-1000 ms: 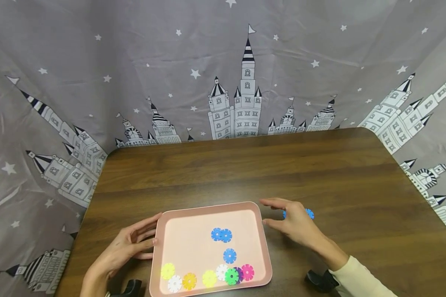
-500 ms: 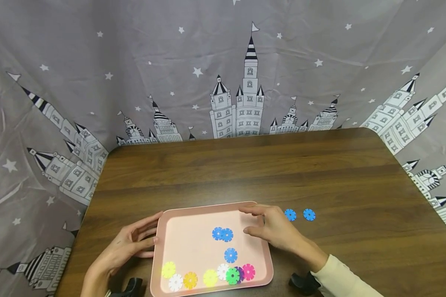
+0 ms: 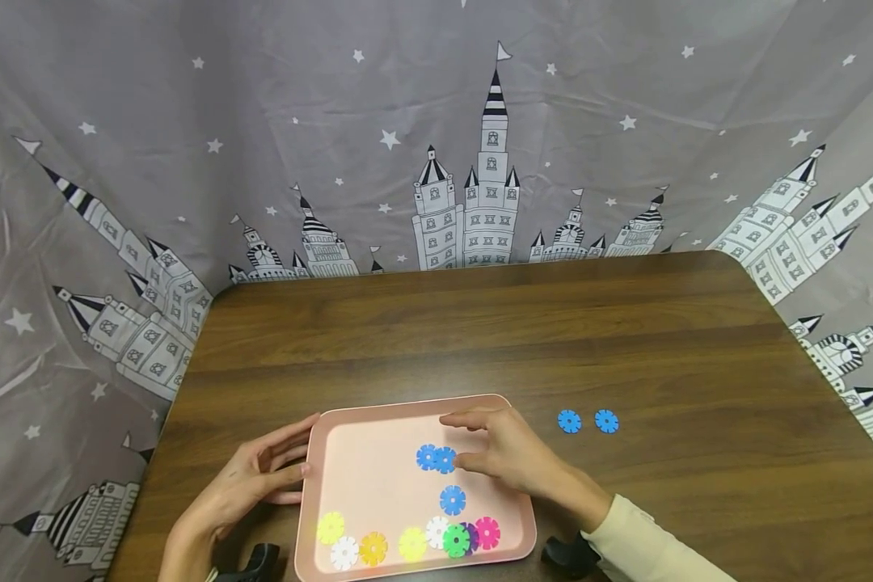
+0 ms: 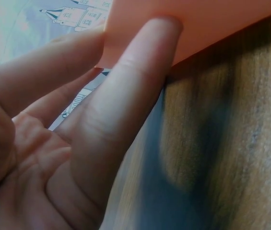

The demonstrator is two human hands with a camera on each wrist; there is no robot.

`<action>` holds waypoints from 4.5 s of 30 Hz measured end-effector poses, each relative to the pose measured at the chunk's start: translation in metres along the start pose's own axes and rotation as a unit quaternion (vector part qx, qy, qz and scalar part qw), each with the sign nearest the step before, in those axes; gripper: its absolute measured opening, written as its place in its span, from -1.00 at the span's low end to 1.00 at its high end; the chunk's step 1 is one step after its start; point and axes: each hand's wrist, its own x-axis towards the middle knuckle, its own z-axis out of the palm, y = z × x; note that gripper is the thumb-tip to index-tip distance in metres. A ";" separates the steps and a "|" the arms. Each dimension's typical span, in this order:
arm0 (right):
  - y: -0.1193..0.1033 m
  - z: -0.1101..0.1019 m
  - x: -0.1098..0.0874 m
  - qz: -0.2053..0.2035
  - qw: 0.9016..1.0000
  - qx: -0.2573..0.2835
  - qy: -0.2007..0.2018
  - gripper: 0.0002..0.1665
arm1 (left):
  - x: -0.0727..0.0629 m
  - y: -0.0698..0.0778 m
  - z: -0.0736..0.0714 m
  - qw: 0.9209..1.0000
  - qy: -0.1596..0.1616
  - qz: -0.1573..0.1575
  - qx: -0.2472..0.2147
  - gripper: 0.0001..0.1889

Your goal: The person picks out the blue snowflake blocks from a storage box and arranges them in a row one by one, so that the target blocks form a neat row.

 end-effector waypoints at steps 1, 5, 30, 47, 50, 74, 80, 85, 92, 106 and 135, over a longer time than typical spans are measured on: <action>0.000 0.001 0.001 -0.003 1.000 0.000 0.001 -0.46 | 0.000 0.000 0.000 1.000 0.000 0.000 0.001 -0.27; 0.000 0.007 0.003 0.000 1.000 0.009 -0.005 -0.46 | -0.001 0.000 0.000 1.000 -0.001 -0.001 0.006 -0.27; 0.012 0.024 0.006 0.021 0.999 -0.009 -0.040 -0.52 | -0.001 0.000 0.000 1.000 -0.010 0.009 -0.003 -0.28; 0.017 0.032 0.004 -0.011 0.999 -0.044 -0.022 -0.60 | -0.001 0.001 0.001 1.000 -0.011 0.014 -0.009 -0.29; 0.016 0.033 0.003 -0.012 0.998 -0.061 -0.020 -0.60 | -0.001 0.001 0.001 1.000 -0.013 0.016 -0.008 -0.30; 0.015 0.031 -0.001 -0.063 0.992 -0.106 0.023 -0.65 | 0.000 0.001 0.001 1.000 0.003 -0.009 0.001 -0.26; 0.011 0.016 -0.006 -0.057 0.994 -0.080 0.039 -0.63 | 0.000 0.001 0.000 1.000 -0.001 0.001 0.006 -0.28; 0.016 0.002 -0.013 -0.049 0.994 -0.079 0.057 -0.62 | -0.002 -0.001 -0.001 1.000 -0.007 0.015 -0.002 -0.30; 0.023 -0.019 -0.024 -0.013 0.990 -0.097 0.101 -0.60 | -0.001 -0.001 -0.001 1.000 -0.009 0.017 -0.003 -0.30; 0.062 -0.064 -0.059 0.021 0.977 -0.141 0.156 -0.60 | 0.000 -0.002 -0.001 0.999 -0.025 0.034 -0.017 -0.31; 0.124 -0.119 -0.118 0.114 0.941 -0.213 0.238 -0.59 | 0.000 -0.002 0.000 1.000 -0.020 0.011 -0.013 -0.31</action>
